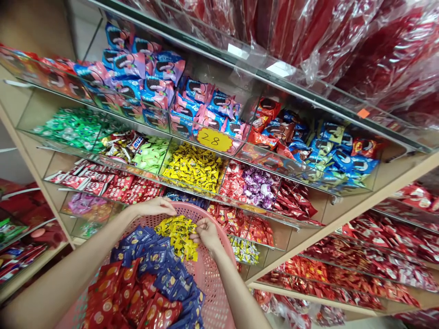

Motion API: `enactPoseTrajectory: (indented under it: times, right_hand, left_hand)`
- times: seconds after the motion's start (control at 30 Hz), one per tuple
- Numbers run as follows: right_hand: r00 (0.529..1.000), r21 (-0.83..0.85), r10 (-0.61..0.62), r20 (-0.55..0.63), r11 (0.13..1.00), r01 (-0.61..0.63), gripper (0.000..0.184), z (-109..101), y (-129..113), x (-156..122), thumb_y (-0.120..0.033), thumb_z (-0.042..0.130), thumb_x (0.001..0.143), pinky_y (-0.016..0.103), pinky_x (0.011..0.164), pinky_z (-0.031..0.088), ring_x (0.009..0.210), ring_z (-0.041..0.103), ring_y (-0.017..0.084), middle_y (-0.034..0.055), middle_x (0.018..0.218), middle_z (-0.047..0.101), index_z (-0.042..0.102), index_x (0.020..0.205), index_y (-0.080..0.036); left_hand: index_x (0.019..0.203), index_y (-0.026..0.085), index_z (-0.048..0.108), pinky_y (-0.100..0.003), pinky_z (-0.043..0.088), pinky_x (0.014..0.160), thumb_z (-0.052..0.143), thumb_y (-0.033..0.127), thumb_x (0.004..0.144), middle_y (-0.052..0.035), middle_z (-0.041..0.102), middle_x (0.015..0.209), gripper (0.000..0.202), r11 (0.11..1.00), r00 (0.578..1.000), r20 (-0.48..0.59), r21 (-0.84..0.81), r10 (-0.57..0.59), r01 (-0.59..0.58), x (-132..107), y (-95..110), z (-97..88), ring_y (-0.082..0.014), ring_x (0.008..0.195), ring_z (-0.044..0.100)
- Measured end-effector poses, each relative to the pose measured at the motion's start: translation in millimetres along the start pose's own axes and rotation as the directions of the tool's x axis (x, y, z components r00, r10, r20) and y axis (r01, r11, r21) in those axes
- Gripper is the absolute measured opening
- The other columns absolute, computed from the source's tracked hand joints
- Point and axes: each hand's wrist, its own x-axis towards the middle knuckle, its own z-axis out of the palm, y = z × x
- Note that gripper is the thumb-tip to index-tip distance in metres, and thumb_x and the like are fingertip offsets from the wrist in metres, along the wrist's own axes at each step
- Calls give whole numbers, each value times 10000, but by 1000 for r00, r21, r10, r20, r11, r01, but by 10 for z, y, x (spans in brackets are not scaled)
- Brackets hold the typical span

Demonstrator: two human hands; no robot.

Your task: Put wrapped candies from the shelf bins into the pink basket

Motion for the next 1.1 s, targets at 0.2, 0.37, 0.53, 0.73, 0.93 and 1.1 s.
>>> enactPoseTrajectory:
  times: [0.2,0.37,0.53,0.73,0.93,1.1]
  right_hand:
    - [997,120,-44,-70,991,52,201,-42,16,50,-239,604,547,245,526,464,561,595,135,-30,603,554,521,714,-165]
    - [993,222,18,-117,975,9,262,-76,129,24,-228,643,516,260,547,474,605,604,155,6,640,584,538,746,-159]
    - [977,114,-72,-199,989,96,267,-75,223,5,-267,629,524,266,526,461,548,579,147,-13,596,577,518,750,-177]
    - [986,140,-41,-164,988,64,300,0,202,0,-258,619,518,273,552,461,558,577,147,-20,581,555,505,783,-173]
    - [989,155,-47,-141,986,68,312,62,184,24,-276,634,517,269,536,456,554,567,141,-12,608,551,507,782,-172]
    - [995,169,-32,-98,984,48,323,98,161,46,-277,633,535,252,538,451,577,577,133,-17,636,538,517,820,-180]
  left_hand:
    - [760,203,680,-211,304,682,506,528,671,19,600,753,379,1000,1000,14,18,8,-8,6,-23,-11,-148,773,472]
    - [767,199,684,-212,302,664,515,533,658,13,587,733,390,1000,1000,-9,-7,4,-5,12,-53,-3,-153,759,468]
    - [773,195,685,-212,304,646,518,537,651,6,584,736,400,999,1000,-7,-25,20,-20,18,-59,5,-156,747,470]
    - [785,199,680,-208,307,651,509,537,665,8,594,756,398,1000,1000,-4,-15,11,-12,9,-52,6,-153,760,472]
    - [789,203,677,-205,308,674,505,532,672,12,603,759,389,1000,1000,2,-7,22,-22,-4,-37,-2,-149,775,471]
    - [784,201,681,-204,313,670,504,536,674,8,608,763,395,1000,1000,0,-20,20,-20,1,-26,6,-148,765,480]
